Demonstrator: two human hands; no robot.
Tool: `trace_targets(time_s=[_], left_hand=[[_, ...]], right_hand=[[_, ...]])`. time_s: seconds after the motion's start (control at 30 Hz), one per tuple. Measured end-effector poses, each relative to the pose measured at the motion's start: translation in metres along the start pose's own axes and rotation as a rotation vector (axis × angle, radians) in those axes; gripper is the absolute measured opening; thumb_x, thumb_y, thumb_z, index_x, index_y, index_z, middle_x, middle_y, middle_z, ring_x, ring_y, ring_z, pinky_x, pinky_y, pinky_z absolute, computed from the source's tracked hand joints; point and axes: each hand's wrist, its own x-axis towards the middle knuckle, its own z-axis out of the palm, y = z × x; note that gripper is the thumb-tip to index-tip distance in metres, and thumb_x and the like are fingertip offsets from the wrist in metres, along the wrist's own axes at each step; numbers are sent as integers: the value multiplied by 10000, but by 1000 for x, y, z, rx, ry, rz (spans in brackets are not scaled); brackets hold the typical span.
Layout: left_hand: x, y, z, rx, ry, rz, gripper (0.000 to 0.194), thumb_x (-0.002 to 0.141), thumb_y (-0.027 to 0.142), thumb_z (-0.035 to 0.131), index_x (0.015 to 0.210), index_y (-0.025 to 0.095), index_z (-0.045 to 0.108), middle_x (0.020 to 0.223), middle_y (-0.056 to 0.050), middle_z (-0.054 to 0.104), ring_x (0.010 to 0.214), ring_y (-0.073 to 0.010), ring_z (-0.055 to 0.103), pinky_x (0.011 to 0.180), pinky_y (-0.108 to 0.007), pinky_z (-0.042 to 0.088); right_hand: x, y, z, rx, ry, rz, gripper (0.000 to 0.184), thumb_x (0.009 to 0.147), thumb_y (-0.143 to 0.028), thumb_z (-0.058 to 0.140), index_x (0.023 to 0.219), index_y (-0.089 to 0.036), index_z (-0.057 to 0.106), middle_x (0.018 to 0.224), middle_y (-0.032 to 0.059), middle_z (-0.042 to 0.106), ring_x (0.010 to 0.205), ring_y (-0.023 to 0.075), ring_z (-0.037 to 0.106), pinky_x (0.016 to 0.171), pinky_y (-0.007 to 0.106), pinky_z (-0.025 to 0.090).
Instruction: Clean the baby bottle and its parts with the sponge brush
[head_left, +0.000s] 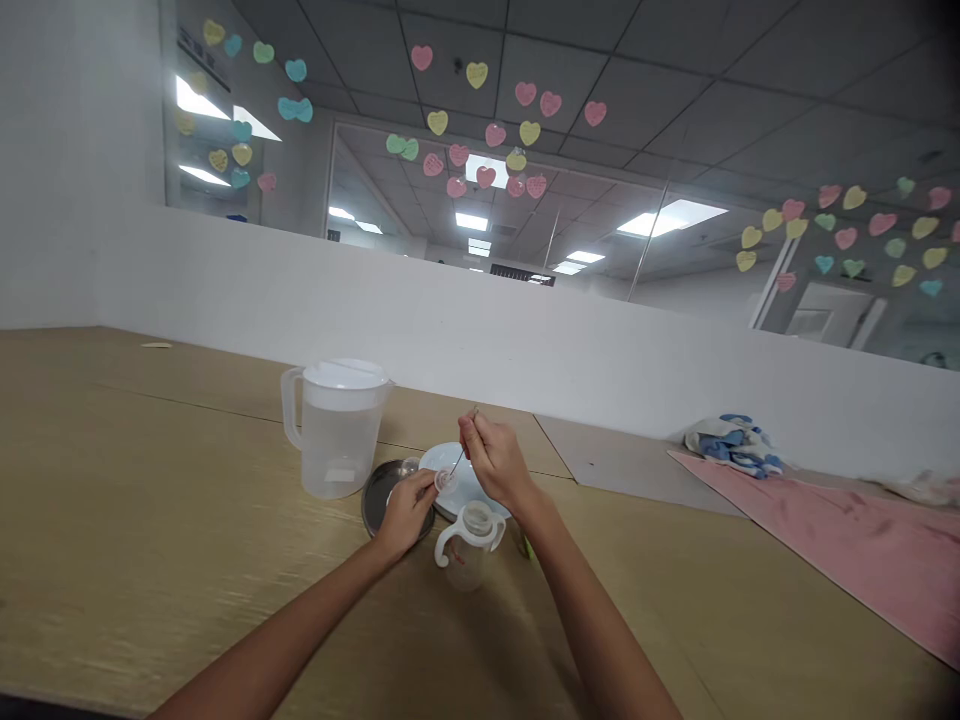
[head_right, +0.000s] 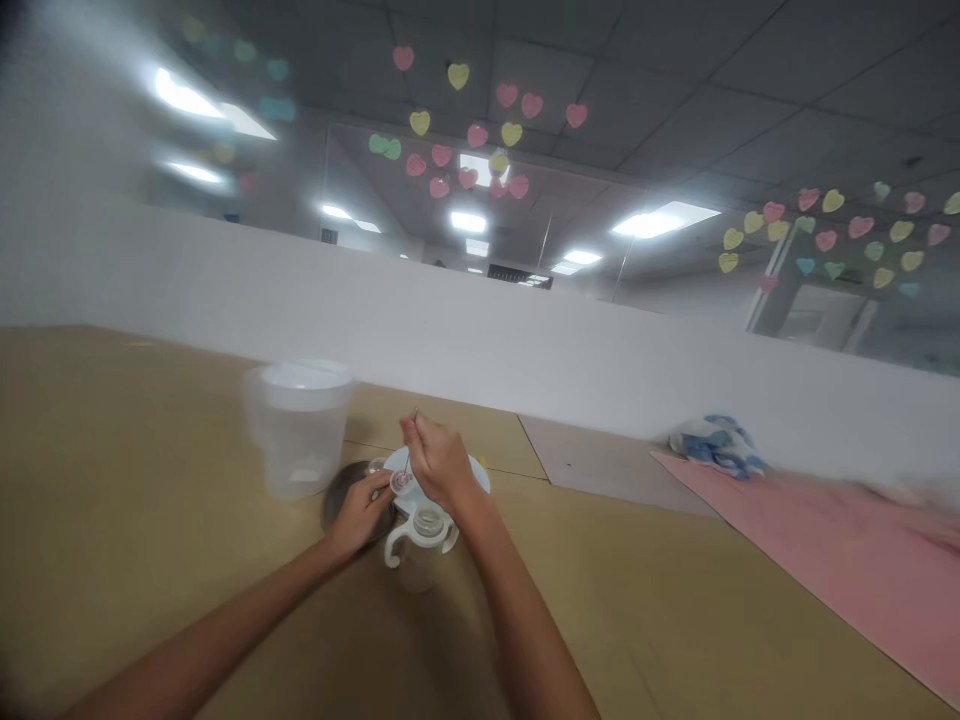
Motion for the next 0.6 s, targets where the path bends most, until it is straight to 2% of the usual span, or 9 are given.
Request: trace_targets(time_s=[0.2,0.37,0.47,0.6], left_hand=[[0,0,0,4,-10,2,333,874,377,425,916,186,694,965,-65,680,867,-183,589,800,-279,421],[-1,1,1,2,6,-16,327,864,381,437,881,186,699,919,-57,678,849,-180,585,789,-279,420],[0,3,1,-20,17,-21,324,857,385,444,871,183,696,909,-58,676,844,-181,580,792,-283,420],[-1,3,2,-35,-2,-24,314,851,387,450,848,175,682,888,-60,666,832,-189,571,784,-294,415]], right_hand=[[0,8,6,-174,107,-101,380,959,-329,235,672,-199,447,585,11,541,498,99,501,522,209,364],[0,16,8,-225,166,-119,407,964,-337,224,666,-192,462,587,18,545,501,100,511,526,210,364],[0,14,7,-200,107,-103,400,960,-333,239,661,-192,465,573,10,530,501,101,494,533,212,355],[0,2,5,-85,-121,-9,346,940,-303,322,661,-187,489,564,-10,530,511,95,479,550,206,340]])
